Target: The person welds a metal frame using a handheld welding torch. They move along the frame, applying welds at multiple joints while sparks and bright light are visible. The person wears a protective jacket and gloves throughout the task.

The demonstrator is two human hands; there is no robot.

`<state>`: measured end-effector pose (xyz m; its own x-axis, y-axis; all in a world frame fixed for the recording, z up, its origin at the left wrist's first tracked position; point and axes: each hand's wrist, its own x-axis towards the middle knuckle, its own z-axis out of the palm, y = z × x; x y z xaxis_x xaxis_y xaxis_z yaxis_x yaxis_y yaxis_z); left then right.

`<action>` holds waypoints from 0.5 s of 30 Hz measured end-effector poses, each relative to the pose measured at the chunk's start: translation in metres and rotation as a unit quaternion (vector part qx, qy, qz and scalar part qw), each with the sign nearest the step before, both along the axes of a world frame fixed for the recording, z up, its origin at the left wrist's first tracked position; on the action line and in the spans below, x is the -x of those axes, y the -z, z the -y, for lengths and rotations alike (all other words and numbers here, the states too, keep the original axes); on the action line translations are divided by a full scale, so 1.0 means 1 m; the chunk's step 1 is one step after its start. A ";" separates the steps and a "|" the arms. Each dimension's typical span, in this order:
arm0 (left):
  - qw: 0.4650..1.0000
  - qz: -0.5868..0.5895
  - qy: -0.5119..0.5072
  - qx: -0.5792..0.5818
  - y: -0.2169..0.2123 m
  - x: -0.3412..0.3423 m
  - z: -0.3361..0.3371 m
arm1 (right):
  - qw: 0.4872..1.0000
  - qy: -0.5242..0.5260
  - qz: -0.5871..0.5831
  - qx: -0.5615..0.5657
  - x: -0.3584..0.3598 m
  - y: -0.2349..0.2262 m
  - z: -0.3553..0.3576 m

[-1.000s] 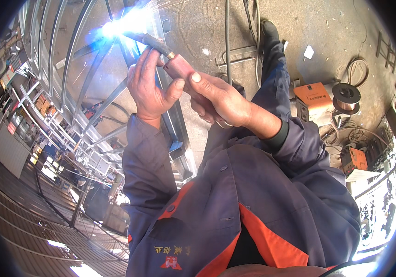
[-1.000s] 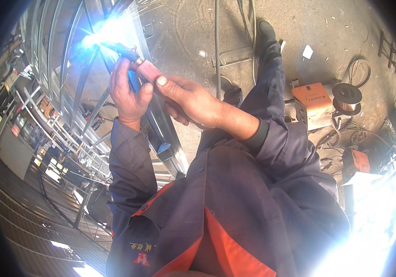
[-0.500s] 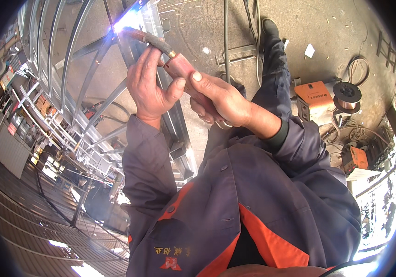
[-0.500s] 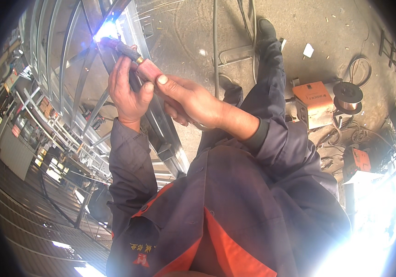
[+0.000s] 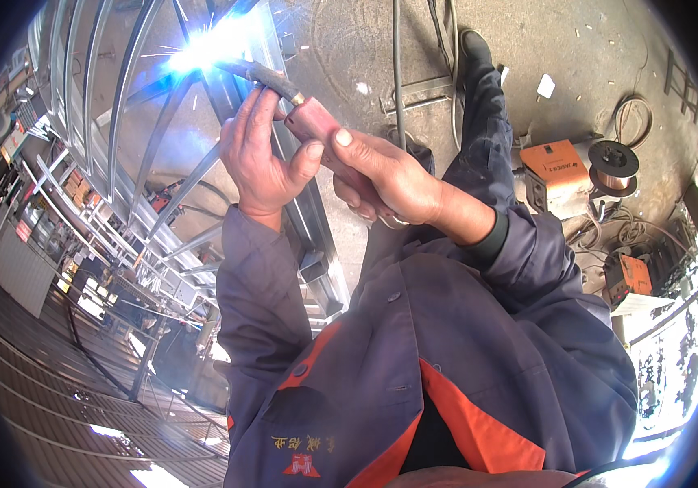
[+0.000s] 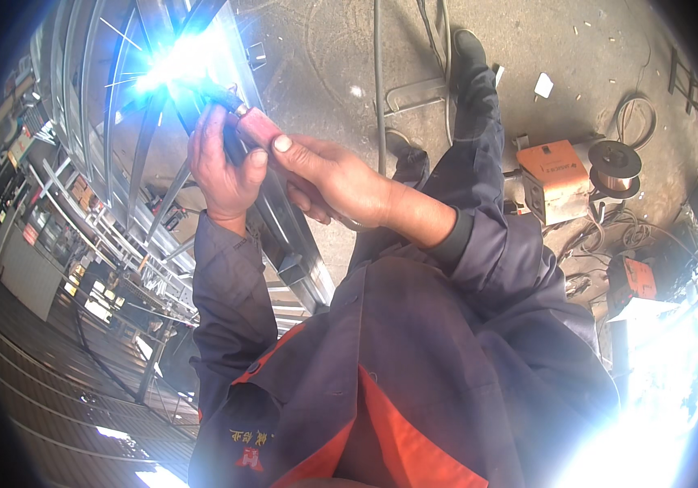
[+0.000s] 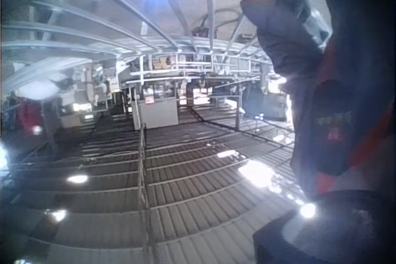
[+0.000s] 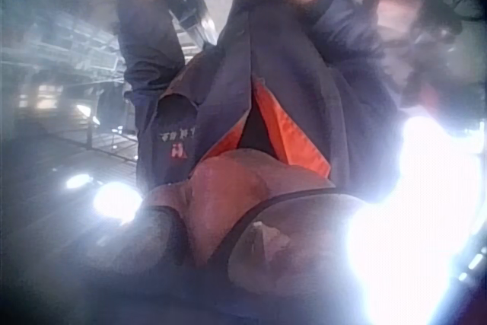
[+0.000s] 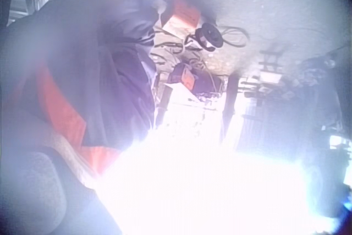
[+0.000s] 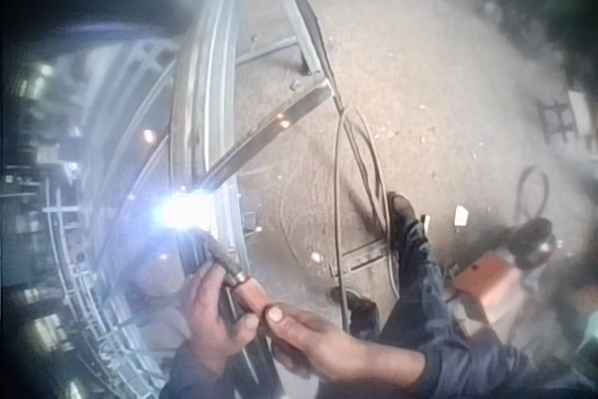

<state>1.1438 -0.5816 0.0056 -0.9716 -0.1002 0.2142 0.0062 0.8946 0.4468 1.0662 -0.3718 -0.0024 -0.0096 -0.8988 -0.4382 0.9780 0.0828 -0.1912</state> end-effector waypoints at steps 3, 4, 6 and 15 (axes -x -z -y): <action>1.000 0.008 -0.004 0.010 0.000 -0.001 0.000 | 1.000 0.002 -0.001 -0.001 0.000 0.000 -0.001; 1.000 0.008 -0.004 0.015 0.000 -0.001 0.000 | 1.000 0.004 -0.002 0.002 0.000 0.000 -0.001; 1.000 0.013 -0.010 0.014 0.001 -0.001 0.001 | 1.000 0.006 -0.004 0.005 0.000 0.000 -0.001; 0.999 0.042 -0.014 -0.008 -0.001 -0.001 -0.001 | 1.000 -0.006 -0.013 -0.008 0.002 0.000 -0.003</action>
<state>1.1446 -0.5810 0.0063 -0.9829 -0.1301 0.1303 -0.0566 0.8868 0.4586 1.0646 -0.3693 -0.0026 -0.0097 -0.8916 -0.4527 0.9716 0.0986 -0.2151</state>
